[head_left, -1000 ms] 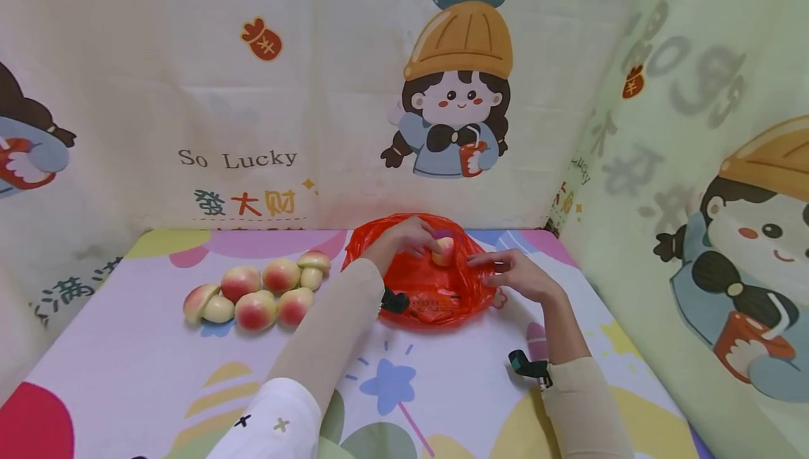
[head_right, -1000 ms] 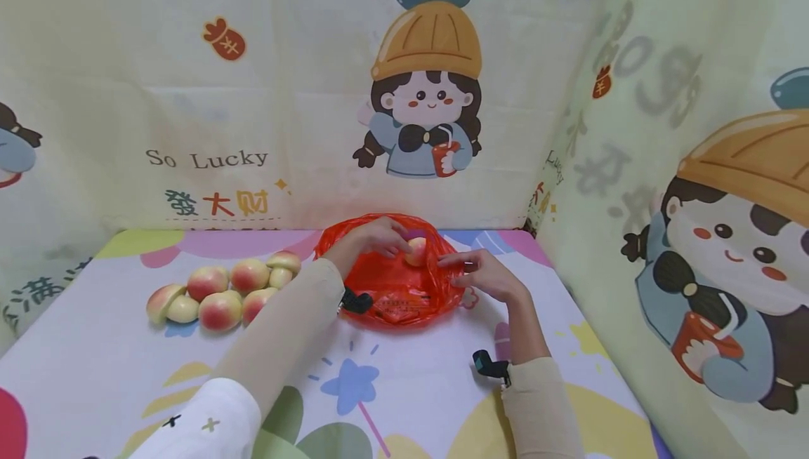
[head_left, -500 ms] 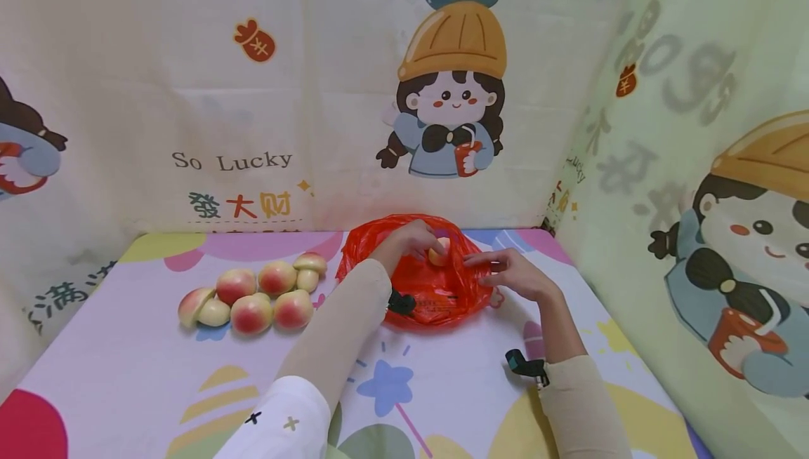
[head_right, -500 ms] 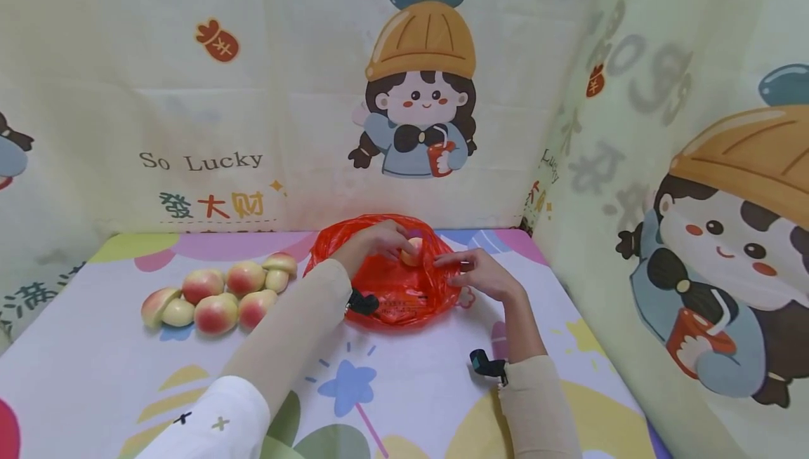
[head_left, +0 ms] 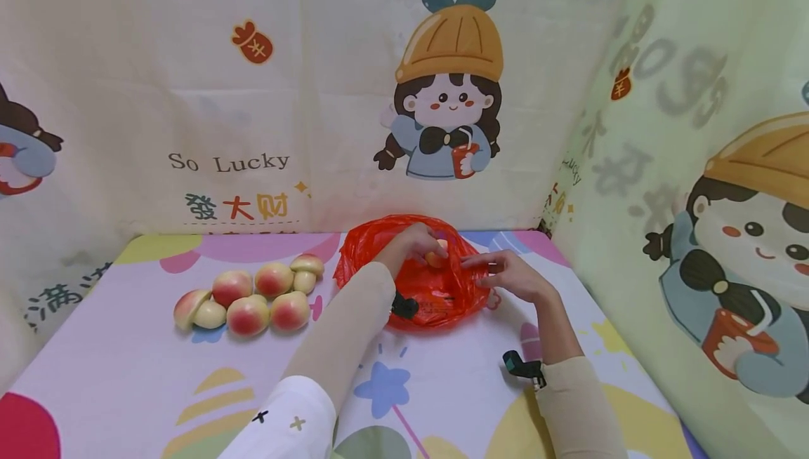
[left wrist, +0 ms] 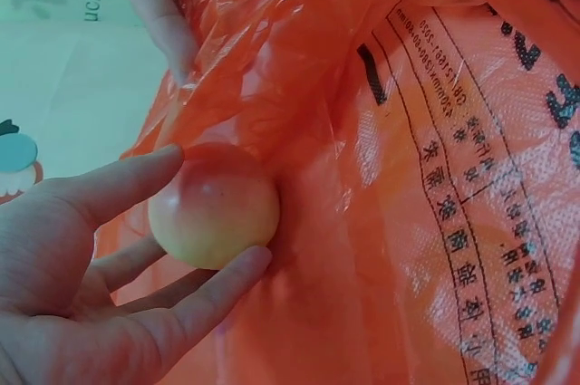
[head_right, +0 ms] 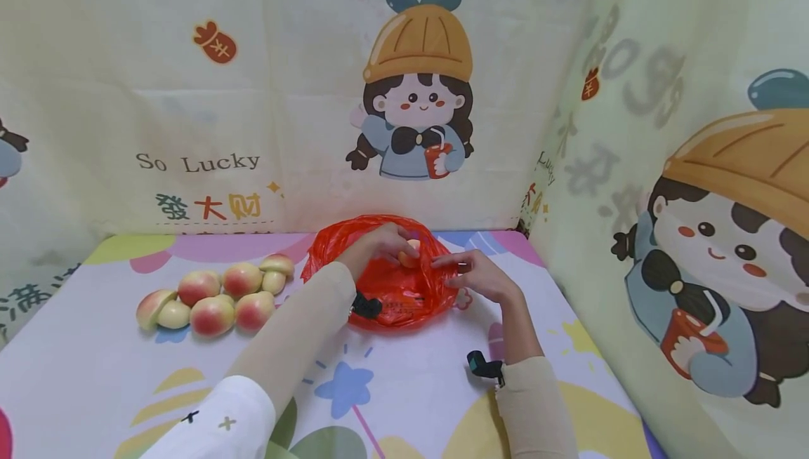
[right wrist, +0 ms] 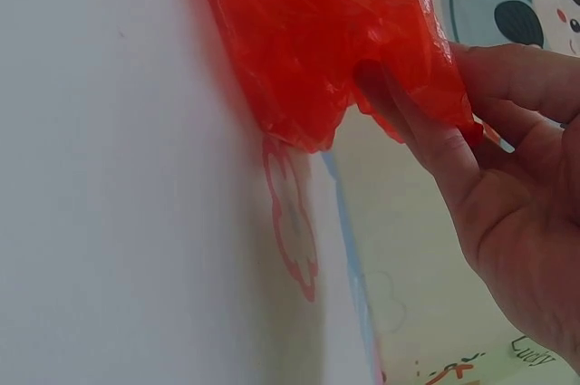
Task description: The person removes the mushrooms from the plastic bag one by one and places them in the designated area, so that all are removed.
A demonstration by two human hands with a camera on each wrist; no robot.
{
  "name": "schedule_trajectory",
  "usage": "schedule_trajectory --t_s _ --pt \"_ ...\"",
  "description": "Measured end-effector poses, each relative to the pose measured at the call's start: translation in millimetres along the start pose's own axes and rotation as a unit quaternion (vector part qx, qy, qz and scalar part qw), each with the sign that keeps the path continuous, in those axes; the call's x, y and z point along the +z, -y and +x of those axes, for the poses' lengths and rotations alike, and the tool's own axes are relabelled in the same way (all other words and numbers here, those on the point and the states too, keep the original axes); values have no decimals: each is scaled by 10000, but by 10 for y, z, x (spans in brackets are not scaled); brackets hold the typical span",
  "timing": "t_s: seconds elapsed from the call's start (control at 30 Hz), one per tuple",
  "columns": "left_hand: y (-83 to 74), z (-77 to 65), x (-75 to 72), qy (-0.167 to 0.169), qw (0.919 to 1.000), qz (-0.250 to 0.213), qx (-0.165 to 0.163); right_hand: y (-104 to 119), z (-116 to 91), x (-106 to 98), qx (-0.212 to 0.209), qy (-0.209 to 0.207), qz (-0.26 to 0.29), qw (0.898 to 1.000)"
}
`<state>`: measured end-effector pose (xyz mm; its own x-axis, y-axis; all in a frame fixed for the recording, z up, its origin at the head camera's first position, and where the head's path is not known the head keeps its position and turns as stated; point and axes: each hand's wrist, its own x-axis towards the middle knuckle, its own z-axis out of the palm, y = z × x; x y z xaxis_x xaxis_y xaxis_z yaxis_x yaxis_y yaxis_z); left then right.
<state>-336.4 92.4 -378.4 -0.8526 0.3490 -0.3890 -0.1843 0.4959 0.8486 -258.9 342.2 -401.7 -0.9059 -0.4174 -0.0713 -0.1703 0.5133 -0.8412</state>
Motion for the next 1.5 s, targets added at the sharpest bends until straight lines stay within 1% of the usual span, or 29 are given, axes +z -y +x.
schedule_trajectory --t_s 0.23,0.43,0.57,0.87,1.2,1.3,1.5 --pt "37 29 15 -130 9999 -70 -21 0 19 22 -36 13 36 10000" --pt "72 -10 -10 -78 9997 -216 28 -5 30 38 -9 16 -7 10000" --pt "72 -27 -17 -118 9995 -286 -9 -13 34 34 -18 25 36 10000" --pt "104 -62 -29 -174 9995 -244 -77 5 20 52 -23 34 26 10000" --pt "109 -97 -9 -275 9995 -19 120 -24 12 45 -11 -5 14 10000" --pt "116 -135 -10 -277 9995 96 141 -35 16 35 -18 11 7 10000" --pt "126 -233 -11 -259 9991 124 296 -45 20 23 -3 28 23 10000"
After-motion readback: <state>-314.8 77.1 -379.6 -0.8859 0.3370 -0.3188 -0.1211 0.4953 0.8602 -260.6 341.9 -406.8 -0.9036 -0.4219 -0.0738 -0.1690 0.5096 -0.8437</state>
